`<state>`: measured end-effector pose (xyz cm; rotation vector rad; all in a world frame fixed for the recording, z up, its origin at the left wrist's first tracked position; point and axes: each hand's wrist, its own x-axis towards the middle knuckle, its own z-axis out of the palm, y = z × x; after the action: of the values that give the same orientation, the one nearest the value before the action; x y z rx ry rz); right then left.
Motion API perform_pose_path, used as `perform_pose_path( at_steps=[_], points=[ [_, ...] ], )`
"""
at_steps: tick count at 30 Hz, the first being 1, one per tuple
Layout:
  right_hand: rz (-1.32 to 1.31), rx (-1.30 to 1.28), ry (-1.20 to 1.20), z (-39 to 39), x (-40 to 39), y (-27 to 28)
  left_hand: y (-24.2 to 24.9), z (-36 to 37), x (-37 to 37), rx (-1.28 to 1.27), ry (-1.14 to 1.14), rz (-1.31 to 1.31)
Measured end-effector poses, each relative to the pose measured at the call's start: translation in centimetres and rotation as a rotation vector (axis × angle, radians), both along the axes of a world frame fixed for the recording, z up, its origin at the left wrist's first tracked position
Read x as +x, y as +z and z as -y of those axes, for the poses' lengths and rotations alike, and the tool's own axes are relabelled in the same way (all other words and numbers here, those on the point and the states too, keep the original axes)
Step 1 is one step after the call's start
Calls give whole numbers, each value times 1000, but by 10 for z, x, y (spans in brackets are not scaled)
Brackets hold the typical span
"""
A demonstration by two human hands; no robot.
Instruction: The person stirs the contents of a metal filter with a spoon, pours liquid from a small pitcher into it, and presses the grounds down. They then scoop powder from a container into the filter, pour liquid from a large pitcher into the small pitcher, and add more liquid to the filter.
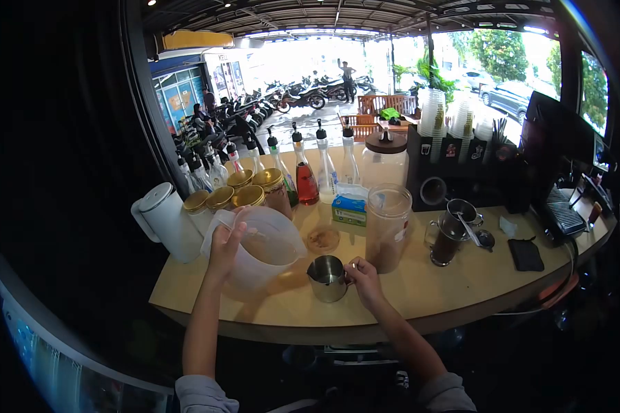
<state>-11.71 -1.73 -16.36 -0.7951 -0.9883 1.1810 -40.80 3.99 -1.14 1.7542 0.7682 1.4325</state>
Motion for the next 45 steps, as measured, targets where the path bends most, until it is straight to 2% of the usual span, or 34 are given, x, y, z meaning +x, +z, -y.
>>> perform_pose_path(
  at_steps=[11,24,45],
  points=[
    [-34,17,13,-3,1,-5,3,8,7,-12,-31,-64],
    [-43,38,28,3,2,1,-4,9,18,-38,-54,-9],
    [-59,33,19,8,3,4,-1,22,26,-24,-10,-83]
  ],
)
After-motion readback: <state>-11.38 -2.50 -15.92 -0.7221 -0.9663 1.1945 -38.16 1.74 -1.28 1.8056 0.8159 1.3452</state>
